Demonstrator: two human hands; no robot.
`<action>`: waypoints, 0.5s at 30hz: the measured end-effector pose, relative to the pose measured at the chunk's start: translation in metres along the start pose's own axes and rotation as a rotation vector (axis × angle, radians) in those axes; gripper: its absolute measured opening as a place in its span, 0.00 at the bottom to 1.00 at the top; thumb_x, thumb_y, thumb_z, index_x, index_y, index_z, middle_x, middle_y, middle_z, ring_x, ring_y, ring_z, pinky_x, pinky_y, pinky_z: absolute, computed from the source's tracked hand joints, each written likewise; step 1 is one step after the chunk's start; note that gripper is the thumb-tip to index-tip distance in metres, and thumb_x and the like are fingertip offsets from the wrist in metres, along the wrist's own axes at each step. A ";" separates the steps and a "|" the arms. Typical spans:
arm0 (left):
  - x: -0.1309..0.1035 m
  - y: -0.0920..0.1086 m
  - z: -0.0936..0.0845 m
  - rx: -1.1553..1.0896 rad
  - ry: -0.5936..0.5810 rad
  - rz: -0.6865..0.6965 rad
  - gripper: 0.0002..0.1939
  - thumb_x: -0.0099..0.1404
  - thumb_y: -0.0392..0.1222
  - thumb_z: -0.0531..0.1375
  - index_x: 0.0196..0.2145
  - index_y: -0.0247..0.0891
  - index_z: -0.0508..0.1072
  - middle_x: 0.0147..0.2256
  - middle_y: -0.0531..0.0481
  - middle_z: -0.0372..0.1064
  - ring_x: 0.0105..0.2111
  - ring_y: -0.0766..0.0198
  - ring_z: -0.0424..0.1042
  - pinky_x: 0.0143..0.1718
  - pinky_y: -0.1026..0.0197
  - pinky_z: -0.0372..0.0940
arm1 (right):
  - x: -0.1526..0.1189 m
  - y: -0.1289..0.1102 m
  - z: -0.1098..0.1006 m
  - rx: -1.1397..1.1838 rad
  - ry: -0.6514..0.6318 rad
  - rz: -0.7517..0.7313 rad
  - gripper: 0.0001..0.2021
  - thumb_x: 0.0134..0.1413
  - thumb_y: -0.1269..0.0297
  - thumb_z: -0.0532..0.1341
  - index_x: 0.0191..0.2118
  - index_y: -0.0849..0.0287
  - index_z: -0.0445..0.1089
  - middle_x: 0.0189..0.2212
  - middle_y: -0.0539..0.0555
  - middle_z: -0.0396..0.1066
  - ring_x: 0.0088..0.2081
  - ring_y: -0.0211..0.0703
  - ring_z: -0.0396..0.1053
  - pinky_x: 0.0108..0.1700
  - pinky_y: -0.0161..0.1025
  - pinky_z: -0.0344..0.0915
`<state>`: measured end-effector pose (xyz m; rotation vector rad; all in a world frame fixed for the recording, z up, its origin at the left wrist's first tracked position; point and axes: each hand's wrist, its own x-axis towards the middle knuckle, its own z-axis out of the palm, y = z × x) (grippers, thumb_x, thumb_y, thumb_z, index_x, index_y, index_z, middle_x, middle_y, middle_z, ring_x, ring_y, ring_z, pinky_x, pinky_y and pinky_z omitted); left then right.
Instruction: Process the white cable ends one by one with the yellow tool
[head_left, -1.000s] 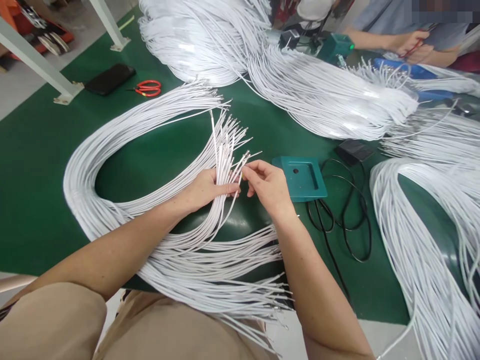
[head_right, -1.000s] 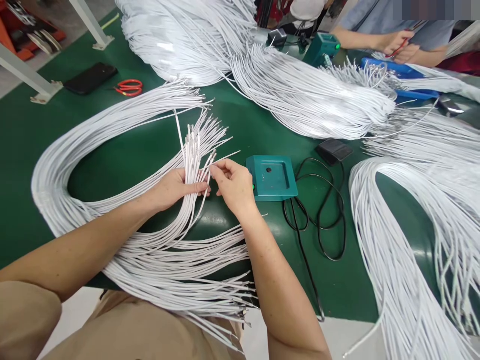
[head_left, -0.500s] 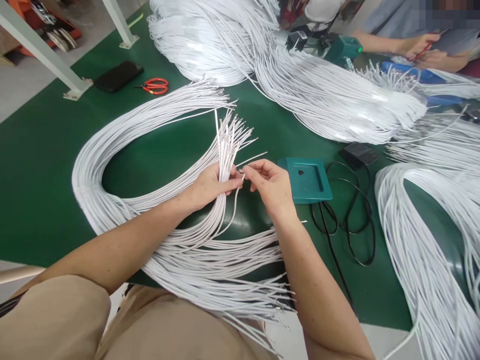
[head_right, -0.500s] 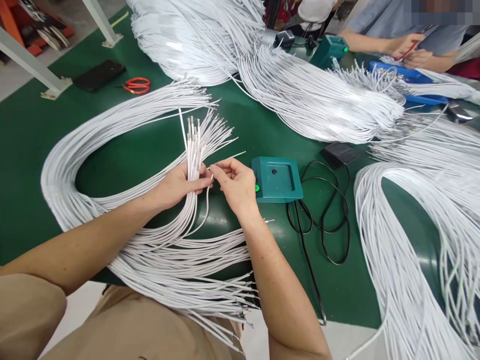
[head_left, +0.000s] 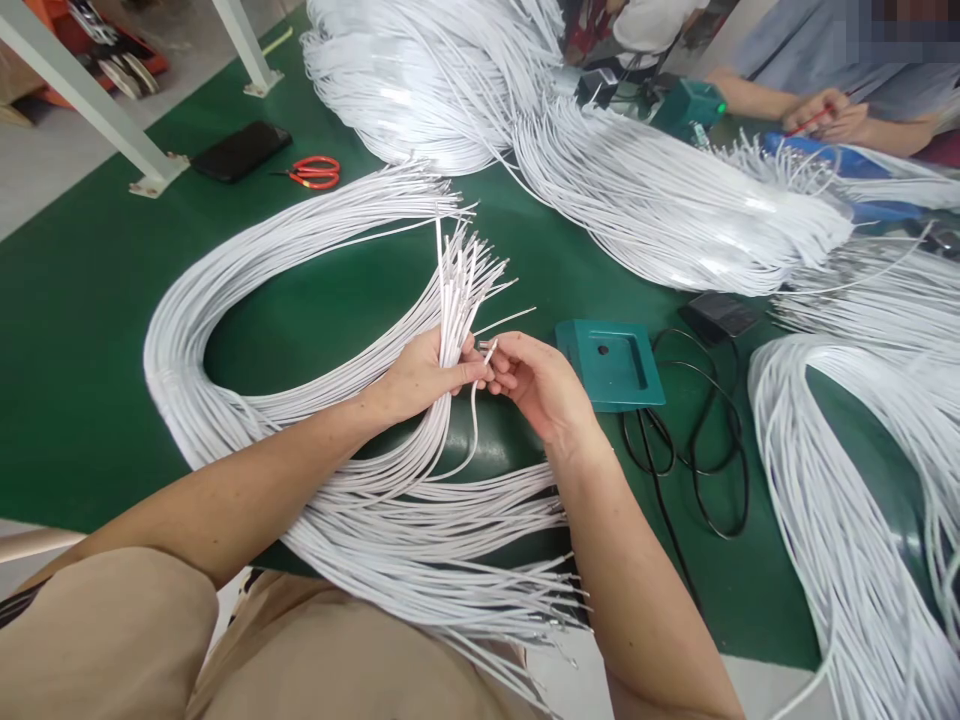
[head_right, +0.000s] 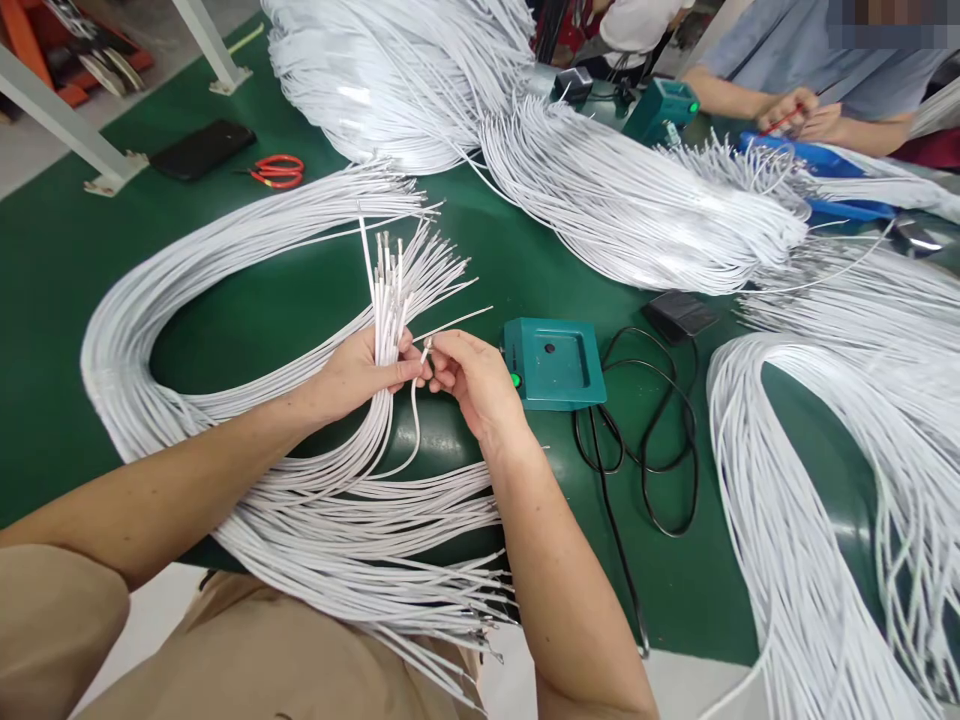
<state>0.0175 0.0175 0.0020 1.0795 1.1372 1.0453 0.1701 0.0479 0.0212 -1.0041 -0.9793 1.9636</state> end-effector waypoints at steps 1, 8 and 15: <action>-0.001 0.001 0.001 0.016 0.006 0.001 0.14 0.53 0.38 0.66 0.29 0.36 0.62 0.24 0.55 0.69 0.23 0.70 0.69 0.22 0.68 0.59 | 0.000 0.000 0.000 -0.009 0.004 -0.002 0.09 0.47 0.59 0.64 0.26 0.59 0.69 0.17 0.44 0.56 0.20 0.31 0.55 0.26 0.34 0.58; -0.003 0.004 0.007 0.088 -0.002 0.016 0.13 0.53 0.38 0.65 0.29 0.37 0.63 0.26 0.52 0.73 0.25 0.66 0.72 0.23 0.66 0.61 | 0.001 0.002 0.002 -0.077 0.011 0.034 0.19 0.42 0.48 0.68 0.24 0.59 0.67 0.17 0.43 0.53 0.20 0.31 0.53 0.26 0.33 0.57; -0.001 0.001 0.001 0.112 0.024 0.043 0.11 0.55 0.41 0.65 0.29 0.35 0.65 0.27 0.53 0.72 0.25 0.70 0.70 0.25 0.66 0.64 | 0.000 0.003 -0.006 0.044 -0.056 0.068 0.15 0.44 0.52 0.68 0.29 0.60 0.70 0.21 0.44 0.59 0.24 0.32 0.59 0.33 0.34 0.63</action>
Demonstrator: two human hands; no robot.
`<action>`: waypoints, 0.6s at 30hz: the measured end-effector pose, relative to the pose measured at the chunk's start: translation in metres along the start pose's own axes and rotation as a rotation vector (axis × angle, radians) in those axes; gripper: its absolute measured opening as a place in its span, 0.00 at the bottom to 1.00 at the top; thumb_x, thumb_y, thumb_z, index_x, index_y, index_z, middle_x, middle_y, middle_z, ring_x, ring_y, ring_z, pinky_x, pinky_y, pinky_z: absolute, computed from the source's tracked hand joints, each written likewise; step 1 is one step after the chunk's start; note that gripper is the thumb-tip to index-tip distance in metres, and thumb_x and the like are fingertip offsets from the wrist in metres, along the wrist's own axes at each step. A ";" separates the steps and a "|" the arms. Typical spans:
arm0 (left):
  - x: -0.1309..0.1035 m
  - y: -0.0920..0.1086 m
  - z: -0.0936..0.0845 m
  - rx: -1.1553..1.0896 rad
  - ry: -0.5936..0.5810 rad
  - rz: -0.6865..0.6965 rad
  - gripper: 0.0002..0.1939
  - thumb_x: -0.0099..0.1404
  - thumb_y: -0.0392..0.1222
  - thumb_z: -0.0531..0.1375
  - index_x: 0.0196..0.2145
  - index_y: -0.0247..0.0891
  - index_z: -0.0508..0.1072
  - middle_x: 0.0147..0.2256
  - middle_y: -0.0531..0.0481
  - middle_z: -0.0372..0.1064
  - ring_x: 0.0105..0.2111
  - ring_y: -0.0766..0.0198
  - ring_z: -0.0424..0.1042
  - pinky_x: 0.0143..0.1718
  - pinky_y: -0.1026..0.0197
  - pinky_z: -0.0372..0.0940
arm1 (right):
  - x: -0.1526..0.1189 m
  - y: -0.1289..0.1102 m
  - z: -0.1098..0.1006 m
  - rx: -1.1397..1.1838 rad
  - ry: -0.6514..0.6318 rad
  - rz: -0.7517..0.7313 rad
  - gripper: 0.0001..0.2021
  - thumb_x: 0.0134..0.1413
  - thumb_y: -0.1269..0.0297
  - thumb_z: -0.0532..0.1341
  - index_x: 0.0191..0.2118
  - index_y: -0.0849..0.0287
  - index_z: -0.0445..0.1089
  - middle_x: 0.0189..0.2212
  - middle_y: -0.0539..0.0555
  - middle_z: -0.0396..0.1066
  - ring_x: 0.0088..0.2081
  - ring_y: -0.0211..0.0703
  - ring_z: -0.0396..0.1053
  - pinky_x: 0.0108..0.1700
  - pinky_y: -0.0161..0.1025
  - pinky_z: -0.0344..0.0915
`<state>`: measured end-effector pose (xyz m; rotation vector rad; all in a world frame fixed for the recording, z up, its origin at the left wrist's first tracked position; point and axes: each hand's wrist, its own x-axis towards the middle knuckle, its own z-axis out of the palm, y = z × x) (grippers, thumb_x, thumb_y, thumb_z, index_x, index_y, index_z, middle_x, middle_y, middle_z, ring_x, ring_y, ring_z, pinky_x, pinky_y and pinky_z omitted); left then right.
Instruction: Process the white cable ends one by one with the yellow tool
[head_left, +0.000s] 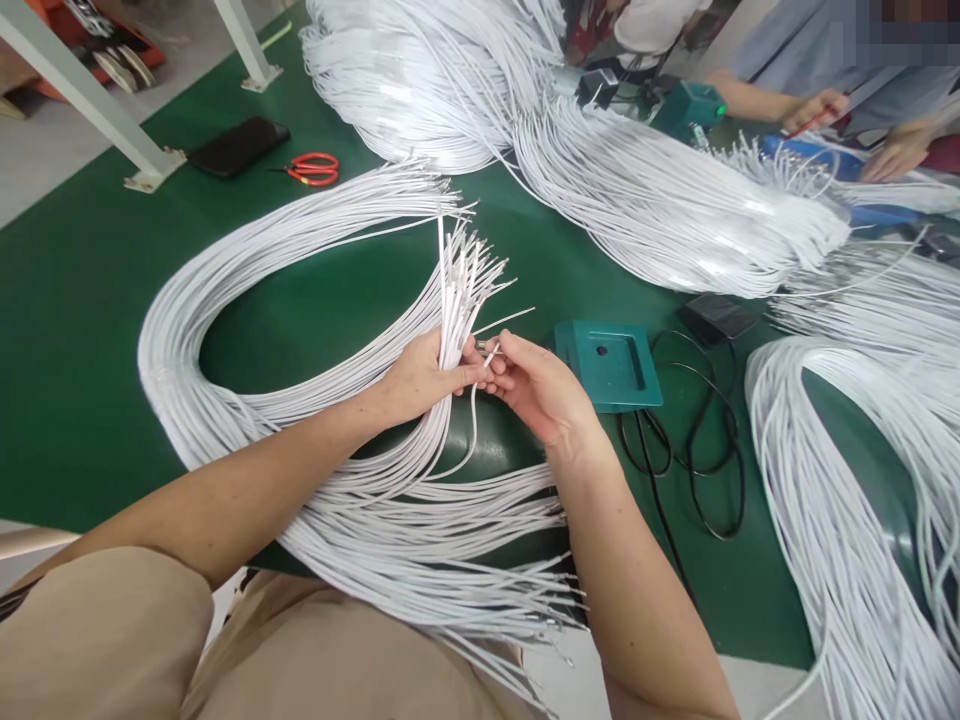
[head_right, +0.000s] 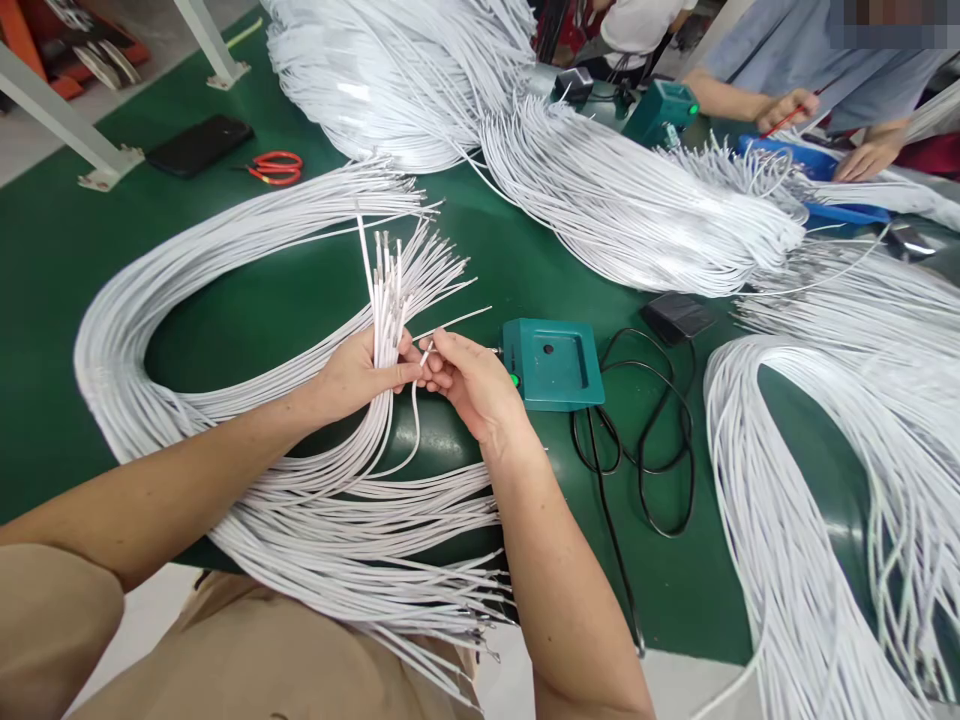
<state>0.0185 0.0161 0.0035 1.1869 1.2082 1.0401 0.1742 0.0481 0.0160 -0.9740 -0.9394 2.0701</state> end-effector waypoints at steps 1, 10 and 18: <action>0.000 -0.001 -0.001 -0.006 0.003 0.010 0.11 0.55 0.40 0.65 0.28 0.35 0.65 0.27 0.53 0.71 0.24 0.71 0.69 0.25 0.67 0.64 | -0.001 0.000 0.000 0.002 0.002 -0.006 0.14 0.45 0.54 0.68 0.29 0.60 0.70 0.22 0.45 0.61 0.25 0.32 0.60 0.33 0.34 0.63; 0.001 -0.008 -0.003 -0.168 -0.030 0.024 0.14 0.55 0.39 0.66 0.38 0.35 0.68 0.30 0.53 0.68 0.25 0.71 0.69 0.26 0.67 0.64 | -0.004 0.002 0.009 -0.544 0.290 -0.321 0.08 0.50 0.60 0.64 0.31 0.60 0.73 0.27 0.50 0.71 0.28 0.35 0.65 0.34 0.35 0.63; 0.004 -0.008 -0.006 -0.500 -0.132 -0.174 0.22 0.54 0.36 0.67 0.47 0.35 0.72 0.30 0.54 0.66 0.27 0.72 0.68 0.28 0.67 0.63 | -0.007 0.008 0.007 -1.777 0.305 -0.812 0.16 0.64 0.67 0.47 0.30 0.59 0.68 0.31 0.57 0.69 0.35 0.45 0.64 0.39 0.42 0.58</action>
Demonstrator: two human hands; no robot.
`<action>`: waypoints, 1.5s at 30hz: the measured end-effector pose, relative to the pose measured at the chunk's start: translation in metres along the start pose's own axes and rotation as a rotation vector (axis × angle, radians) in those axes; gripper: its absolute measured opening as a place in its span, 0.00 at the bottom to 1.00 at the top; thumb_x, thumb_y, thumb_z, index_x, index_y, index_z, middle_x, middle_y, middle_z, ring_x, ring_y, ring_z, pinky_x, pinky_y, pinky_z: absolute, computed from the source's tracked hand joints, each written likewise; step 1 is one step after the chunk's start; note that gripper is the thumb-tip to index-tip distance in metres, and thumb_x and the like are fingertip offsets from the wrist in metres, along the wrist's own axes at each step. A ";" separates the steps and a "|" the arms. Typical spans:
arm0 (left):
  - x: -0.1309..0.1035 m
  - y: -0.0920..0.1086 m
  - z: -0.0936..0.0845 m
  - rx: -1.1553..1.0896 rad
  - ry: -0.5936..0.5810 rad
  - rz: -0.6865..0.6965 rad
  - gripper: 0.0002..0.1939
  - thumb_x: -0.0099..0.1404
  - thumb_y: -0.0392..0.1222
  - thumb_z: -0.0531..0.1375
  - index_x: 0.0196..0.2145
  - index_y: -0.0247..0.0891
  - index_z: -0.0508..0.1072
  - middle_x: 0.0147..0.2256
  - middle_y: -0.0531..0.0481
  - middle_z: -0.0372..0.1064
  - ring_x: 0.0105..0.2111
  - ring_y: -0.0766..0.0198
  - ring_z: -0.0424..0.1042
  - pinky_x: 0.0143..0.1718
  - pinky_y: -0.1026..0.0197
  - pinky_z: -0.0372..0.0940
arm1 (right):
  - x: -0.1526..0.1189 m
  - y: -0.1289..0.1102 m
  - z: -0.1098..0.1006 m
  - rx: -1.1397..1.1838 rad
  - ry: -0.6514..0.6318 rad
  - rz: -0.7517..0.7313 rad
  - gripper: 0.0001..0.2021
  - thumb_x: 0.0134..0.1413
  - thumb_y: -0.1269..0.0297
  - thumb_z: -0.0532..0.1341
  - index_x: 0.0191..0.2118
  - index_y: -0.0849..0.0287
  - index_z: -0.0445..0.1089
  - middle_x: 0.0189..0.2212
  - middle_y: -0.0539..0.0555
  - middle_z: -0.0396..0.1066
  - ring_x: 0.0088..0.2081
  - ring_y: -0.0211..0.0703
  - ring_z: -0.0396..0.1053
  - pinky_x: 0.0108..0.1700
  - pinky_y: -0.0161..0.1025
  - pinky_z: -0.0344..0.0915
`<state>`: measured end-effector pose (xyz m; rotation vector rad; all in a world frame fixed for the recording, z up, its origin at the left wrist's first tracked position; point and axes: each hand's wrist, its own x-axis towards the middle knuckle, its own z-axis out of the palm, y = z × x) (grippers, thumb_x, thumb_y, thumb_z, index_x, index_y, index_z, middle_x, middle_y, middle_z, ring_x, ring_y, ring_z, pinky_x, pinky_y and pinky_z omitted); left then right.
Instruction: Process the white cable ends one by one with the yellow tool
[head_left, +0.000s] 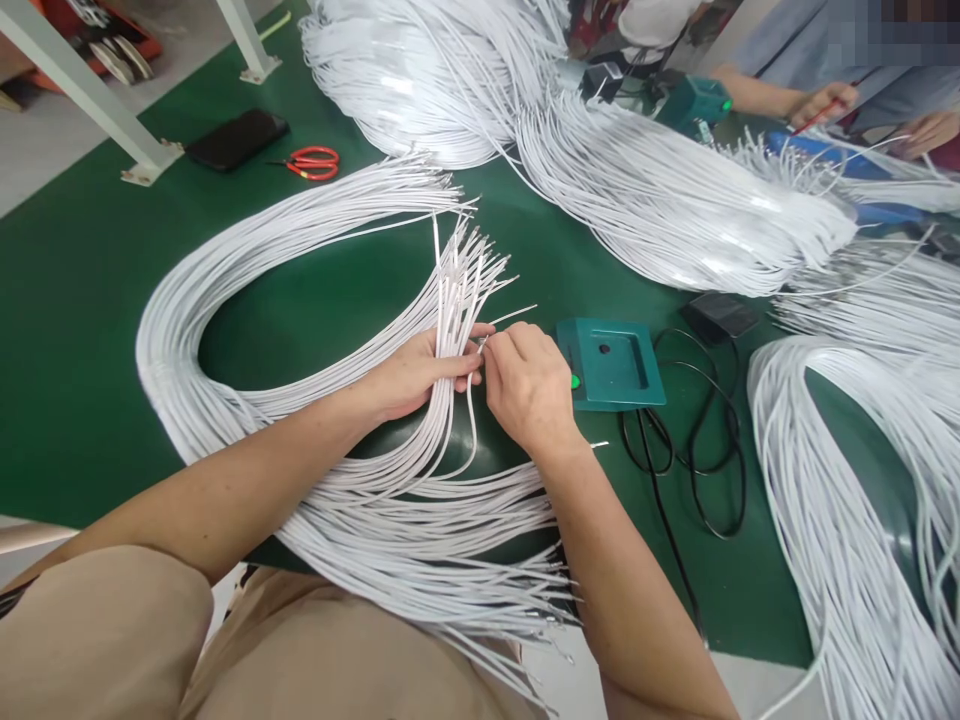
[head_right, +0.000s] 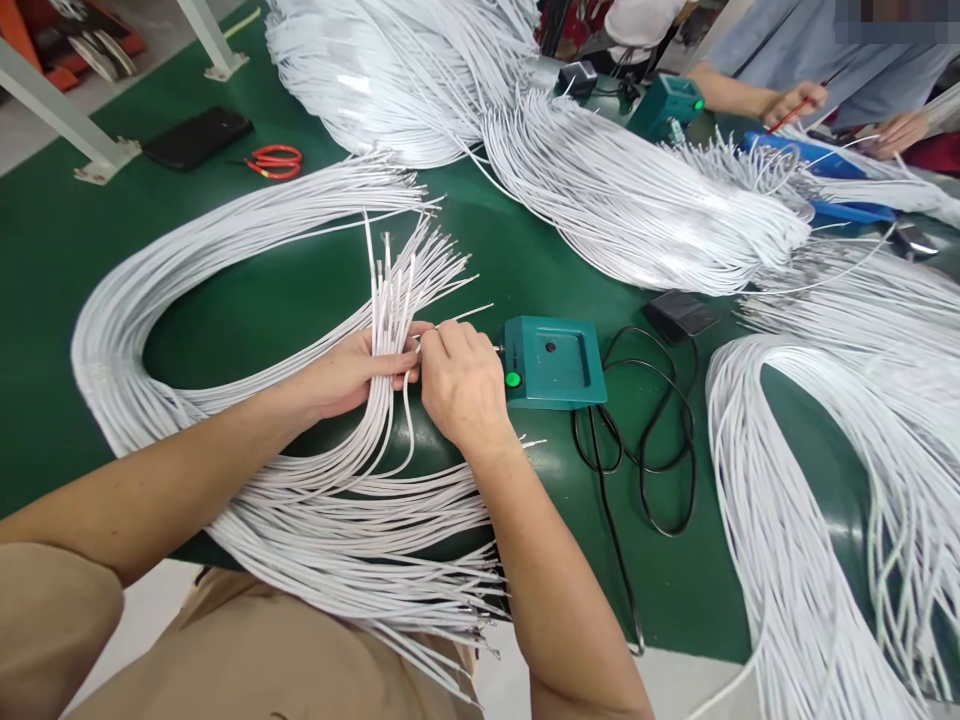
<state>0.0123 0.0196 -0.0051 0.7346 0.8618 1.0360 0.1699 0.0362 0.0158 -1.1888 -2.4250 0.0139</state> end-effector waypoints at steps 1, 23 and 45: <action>0.001 0.000 -0.001 0.015 0.018 -0.005 0.22 0.53 0.36 0.67 0.47 0.35 0.72 0.29 0.54 0.66 0.27 0.71 0.69 0.28 0.67 0.63 | 0.000 0.002 -0.002 -0.057 -0.019 -0.036 0.15 0.64 0.66 0.47 0.31 0.59 0.69 0.32 0.57 0.69 0.36 0.46 0.64 0.41 0.43 0.58; 0.018 -0.016 -0.011 0.504 0.251 0.073 0.24 0.52 0.36 0.66 0.48 0.34 0.72 0.30 0.50 0.71 0.27 0.66 0.74 0.23 0.67 0.65 | 0.003 0.034 -0.003 -0.196 -0.103 0.007 0.12 0.56 0.76 0.51 0.33 0.58 0.71 0.23 0.54 0.66 0.34 0.48 0.60 0.51 0.47 0.58; 0.008 -0.002 -0.014 0.375 0.169 0.054 0.20 0.52 0.40 0.68 0.44 0.35 0.74 0.31 0.52 0.69 0.28 0.69 0.70 0.29 0.66 0.64 | -0.003 0.003 -0.023 0.082 -0.211 -0.091 0.13 0.64 0.66 0.51 0.42 0.62 0.73 0.42 0.59 0.74 0.44 0.46 0.67 0.49 0.42 0.63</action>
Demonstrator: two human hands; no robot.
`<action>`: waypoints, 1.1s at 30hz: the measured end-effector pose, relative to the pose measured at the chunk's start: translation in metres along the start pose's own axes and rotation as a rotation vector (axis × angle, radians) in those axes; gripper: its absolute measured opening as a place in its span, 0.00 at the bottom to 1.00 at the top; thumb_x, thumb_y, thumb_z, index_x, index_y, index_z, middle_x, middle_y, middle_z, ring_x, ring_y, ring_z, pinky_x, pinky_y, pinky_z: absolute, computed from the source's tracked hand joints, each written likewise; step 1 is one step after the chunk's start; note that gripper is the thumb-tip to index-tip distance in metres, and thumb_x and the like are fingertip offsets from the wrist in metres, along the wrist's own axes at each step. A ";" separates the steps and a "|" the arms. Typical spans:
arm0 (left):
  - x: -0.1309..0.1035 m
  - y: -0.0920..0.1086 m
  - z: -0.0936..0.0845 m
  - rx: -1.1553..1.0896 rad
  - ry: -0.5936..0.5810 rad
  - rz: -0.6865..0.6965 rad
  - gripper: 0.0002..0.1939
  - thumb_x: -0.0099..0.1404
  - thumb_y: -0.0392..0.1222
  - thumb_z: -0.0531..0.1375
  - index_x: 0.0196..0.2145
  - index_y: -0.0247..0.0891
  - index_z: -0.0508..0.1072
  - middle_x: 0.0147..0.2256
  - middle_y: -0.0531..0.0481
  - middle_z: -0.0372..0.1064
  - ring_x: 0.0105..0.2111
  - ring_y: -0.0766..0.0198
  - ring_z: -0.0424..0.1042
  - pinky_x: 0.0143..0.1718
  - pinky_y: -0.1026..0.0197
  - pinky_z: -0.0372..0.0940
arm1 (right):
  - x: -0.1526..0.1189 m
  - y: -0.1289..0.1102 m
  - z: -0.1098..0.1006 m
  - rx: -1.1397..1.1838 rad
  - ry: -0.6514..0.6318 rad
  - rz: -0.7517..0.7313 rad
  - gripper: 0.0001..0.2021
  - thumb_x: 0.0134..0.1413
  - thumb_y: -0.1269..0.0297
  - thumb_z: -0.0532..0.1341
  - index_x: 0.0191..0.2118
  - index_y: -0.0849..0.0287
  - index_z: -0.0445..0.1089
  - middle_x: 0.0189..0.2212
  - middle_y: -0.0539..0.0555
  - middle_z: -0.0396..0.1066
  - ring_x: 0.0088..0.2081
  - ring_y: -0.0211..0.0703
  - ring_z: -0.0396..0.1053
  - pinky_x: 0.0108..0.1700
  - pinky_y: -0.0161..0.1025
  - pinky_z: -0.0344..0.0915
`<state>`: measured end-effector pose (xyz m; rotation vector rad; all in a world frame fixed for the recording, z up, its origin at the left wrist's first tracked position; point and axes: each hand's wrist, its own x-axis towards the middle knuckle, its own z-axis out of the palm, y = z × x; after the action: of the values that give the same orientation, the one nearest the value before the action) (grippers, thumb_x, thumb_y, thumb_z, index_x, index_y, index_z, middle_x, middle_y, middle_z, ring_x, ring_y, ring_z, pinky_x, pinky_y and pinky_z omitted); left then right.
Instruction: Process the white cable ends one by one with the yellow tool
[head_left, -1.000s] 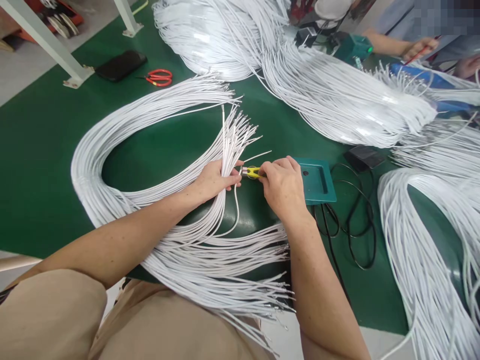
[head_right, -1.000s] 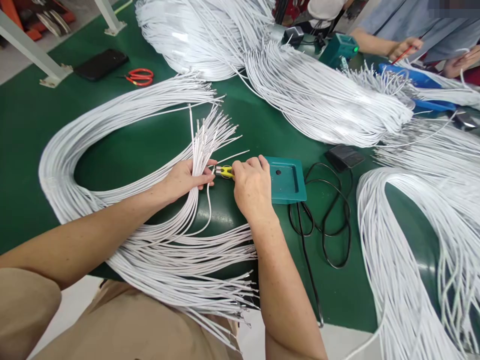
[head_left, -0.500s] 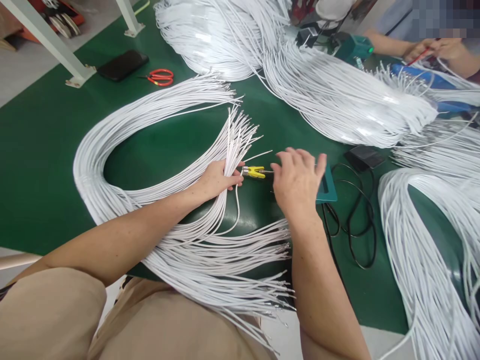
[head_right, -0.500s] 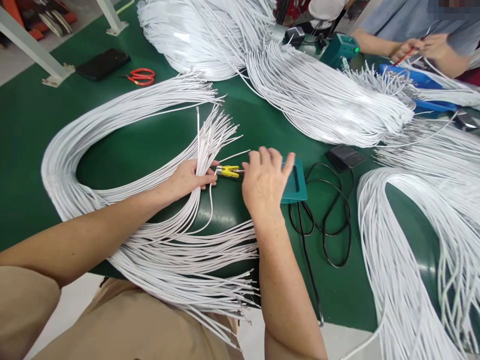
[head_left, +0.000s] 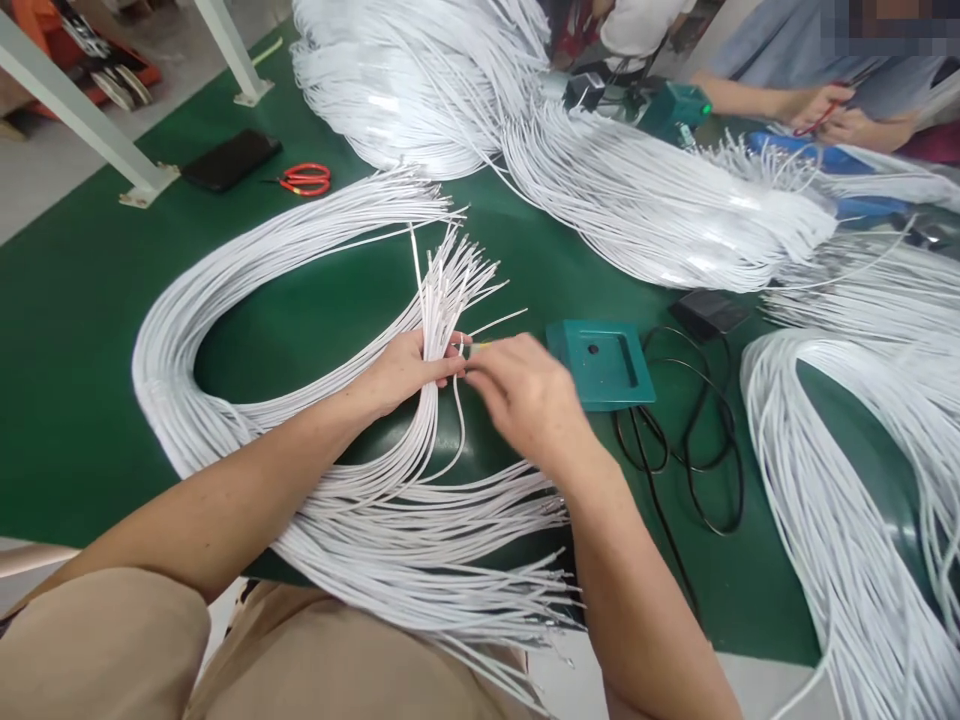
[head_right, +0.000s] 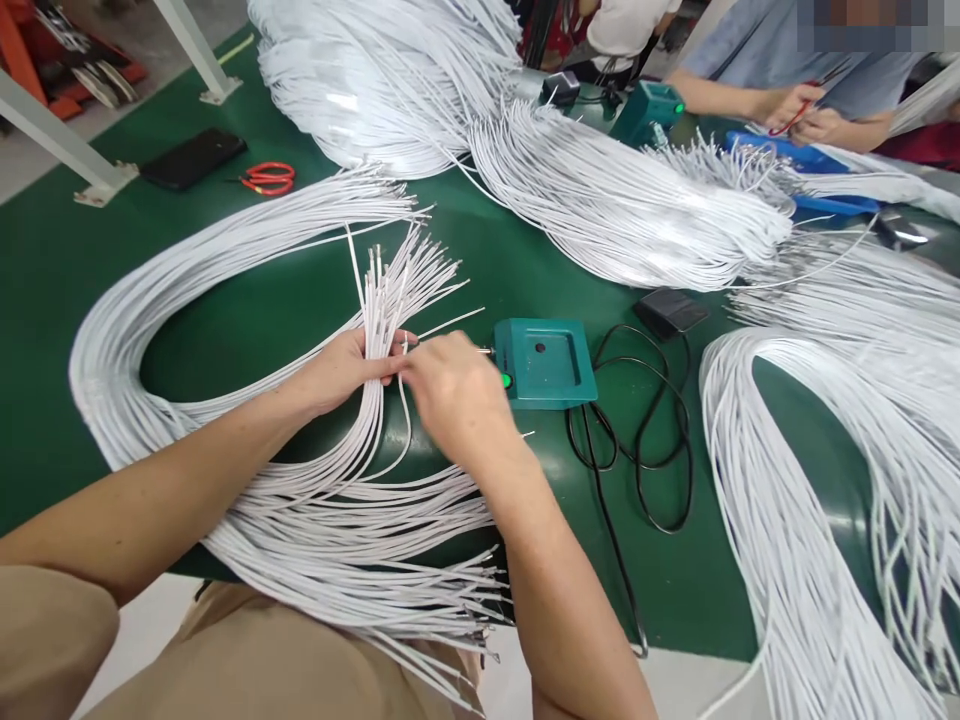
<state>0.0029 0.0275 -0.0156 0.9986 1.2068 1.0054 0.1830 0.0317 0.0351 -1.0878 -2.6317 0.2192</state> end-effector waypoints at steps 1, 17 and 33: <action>0.000 0.000 -0.001 -0.008 -0.016 0.004 0.18 0.52 0.41 0.68 0.41 0.34 0.74 0.30 0.53 0.69 0.27 0.70 0.69 0.29 0.66 0.63 | 0.000 -0.009 0.001 0.035 -0.090 -0.099 0.13 0.64 0.68 0.51 0.39 0.61 0.74 0.39 0.58 0.75 0.42 0.45 0.67 0.48 0.41 0.63; -0.006 0.004 0.002 0.115 -0.068 0.011 0.21 0.49 0.44 0.70 0.41 0.36 0.75 0.32 0.52 0.72 0.32 0.65 0.70 0.40 0.60 0.63 | 0.009 0.002 0.003 0.537 -0.026 0.482 0.12 0.61 0.60 0.53 0.36 0.59 0.72 0.24 0.51 0.72 0.22 0.37 0.67 0.28 0.36 0.64; -0.010 0.007 0.017 -0.133 0.058 0.078 0.17 0.48 0.39 0.70 0.30 0.35 0.64 0.26 0.56 0.70 0.27 0.67 0.73 0.31 0.64 0.67 | 0.017 0.000 0.014 1.372 0.167 0.576 0.06 0.48 0.64 0.63 0.27 0.61 0.74 0.19 0.47 0.66 0.22 0.32 0.62 0.28 0.34 0.61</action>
<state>0.0187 0.0188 -0.0049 0.9227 1.1396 1.1676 0.1676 0.0436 0.0256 -1.0985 -1.3006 1.6098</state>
